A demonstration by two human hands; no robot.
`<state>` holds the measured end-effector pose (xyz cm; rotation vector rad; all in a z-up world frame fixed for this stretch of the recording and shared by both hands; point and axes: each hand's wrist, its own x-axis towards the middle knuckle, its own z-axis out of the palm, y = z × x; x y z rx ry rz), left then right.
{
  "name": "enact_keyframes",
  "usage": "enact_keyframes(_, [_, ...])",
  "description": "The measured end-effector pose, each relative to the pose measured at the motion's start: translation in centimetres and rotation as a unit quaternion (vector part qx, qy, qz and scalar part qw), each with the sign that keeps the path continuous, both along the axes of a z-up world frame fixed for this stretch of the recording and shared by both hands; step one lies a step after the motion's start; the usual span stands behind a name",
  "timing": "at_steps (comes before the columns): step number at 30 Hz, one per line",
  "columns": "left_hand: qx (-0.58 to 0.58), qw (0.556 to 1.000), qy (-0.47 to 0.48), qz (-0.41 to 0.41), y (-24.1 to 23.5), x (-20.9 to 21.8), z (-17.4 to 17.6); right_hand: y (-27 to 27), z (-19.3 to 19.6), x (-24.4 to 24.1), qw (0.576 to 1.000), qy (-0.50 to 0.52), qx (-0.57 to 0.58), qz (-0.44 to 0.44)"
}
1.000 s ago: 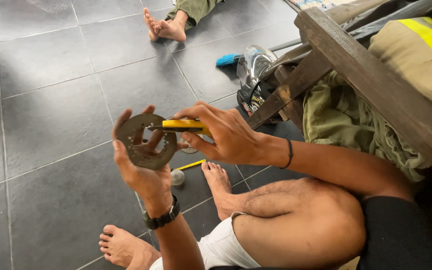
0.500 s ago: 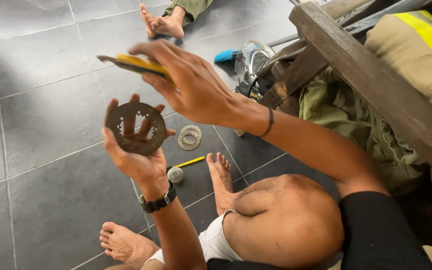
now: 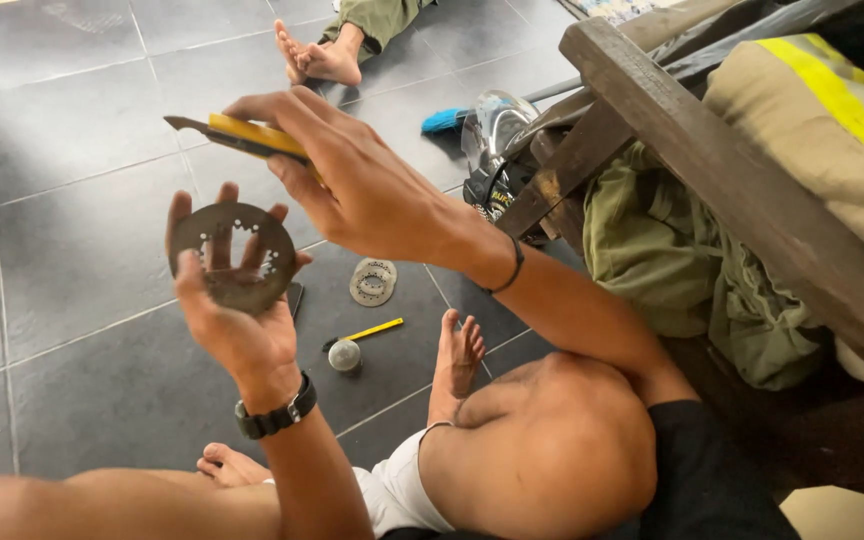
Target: The person sits on the floor and scrapes the surface of a circular metal disc using a yellow utility knife. They hold the disc in their left hand and use the knife in their right hand to remove material from the disc's surface.
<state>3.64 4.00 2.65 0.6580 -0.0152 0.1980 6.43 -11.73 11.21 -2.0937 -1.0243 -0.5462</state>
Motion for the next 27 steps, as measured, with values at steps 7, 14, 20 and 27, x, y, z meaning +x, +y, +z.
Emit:
enact_keyframes(7, [-0.078,0.991,0.106,0.005,-2.5,0.1,-0.4,-1.1,-2.0,-2.9,0.996,0.079,-0.009,-0.044])
enact_keyframes(14, [-0.085,0.992,0.073,-0.064,-3.5,-0.4,-2.5,-2.7,-3.5,-2.4,0.991,0.125,-0.025,-0.027])
enact_keyframes(20, [-0.072,0.992,0.076,-0.064,-3.6,-0.3,-3.2,-4.0,-5.1,-2.0,0.989,0.143,-0.04,-0.021])
enact_keyframes(27, [-0.124,0.982,0.105,-0.096,-4.7,-0.2,-3.5,-5.0,-8.0,-3.1,0.986,0.155,-0.043,-0.052])
